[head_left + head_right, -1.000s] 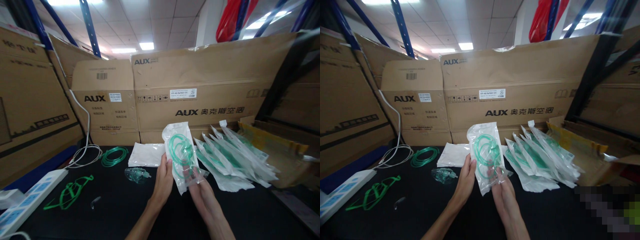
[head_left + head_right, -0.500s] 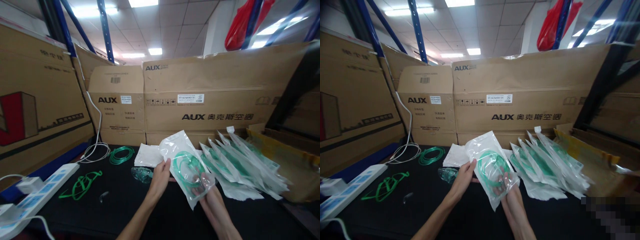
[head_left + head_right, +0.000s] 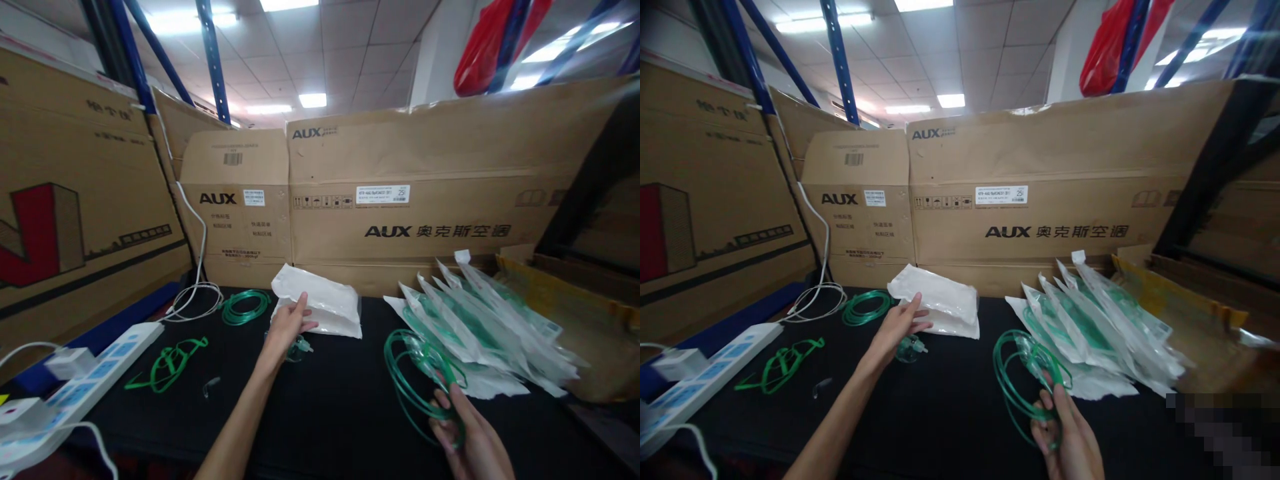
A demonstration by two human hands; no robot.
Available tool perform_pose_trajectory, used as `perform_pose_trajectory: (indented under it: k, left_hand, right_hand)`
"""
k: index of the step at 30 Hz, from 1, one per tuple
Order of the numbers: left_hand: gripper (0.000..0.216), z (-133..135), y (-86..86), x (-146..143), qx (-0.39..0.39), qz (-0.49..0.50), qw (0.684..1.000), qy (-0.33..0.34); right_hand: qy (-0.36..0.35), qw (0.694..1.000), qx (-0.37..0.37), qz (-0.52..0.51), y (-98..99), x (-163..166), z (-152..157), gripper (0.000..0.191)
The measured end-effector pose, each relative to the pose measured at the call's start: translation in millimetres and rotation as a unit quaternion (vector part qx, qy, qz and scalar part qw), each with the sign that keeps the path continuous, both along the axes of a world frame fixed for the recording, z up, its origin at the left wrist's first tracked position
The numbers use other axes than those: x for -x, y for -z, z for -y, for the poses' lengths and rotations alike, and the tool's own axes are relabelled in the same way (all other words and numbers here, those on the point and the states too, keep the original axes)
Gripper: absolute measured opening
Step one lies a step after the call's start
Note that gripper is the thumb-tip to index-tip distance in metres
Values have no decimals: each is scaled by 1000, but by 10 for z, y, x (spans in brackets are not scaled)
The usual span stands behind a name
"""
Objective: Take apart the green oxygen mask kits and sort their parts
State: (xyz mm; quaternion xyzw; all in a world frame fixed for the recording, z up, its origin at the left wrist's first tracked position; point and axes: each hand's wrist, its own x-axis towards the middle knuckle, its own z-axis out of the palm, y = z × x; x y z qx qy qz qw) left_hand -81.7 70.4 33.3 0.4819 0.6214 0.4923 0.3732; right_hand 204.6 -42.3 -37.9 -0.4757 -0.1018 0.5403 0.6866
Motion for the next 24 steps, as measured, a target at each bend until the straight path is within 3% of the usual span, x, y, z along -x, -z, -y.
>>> perform_pose_trajectory:
  k: [3,6,9,11,15,18,21,24]
  left_hand:
    - [57,150,-159,149,16,-151,988,-1]
    - [58,192,-270,86,-16,-285,958,15]
    - [37,8,-250,-172,-46,-380,921,73]
    - [42,-207,-189,-349,-44,-428,895,120]
    - [46,-606,-62,-537,14,-501,842,198]
    - [40,-746,-3,-559,51,-533,813,231]
    - [39,-725,-22,-544,37,-538,809,234]
    - [41,-500,-104,-528,-34,-513,829,219]
  right_hand:
    - [-34,999,1,8,55,34,53,58]
    - [-77,997,-5,22,144,77,74,62]
    - [-108,993,-22,43,212,101,74,62]
    - [-132,989,-21,61,219,124,71,65]
    - [-194,975,-24,107,165,238,63,67]
    - [-259,949,-42,177,132,326,37,63]
    - [-297,925,-42,232,120,337,-14,63]
    - [-316,898,-39,304,86,282,-65,60]
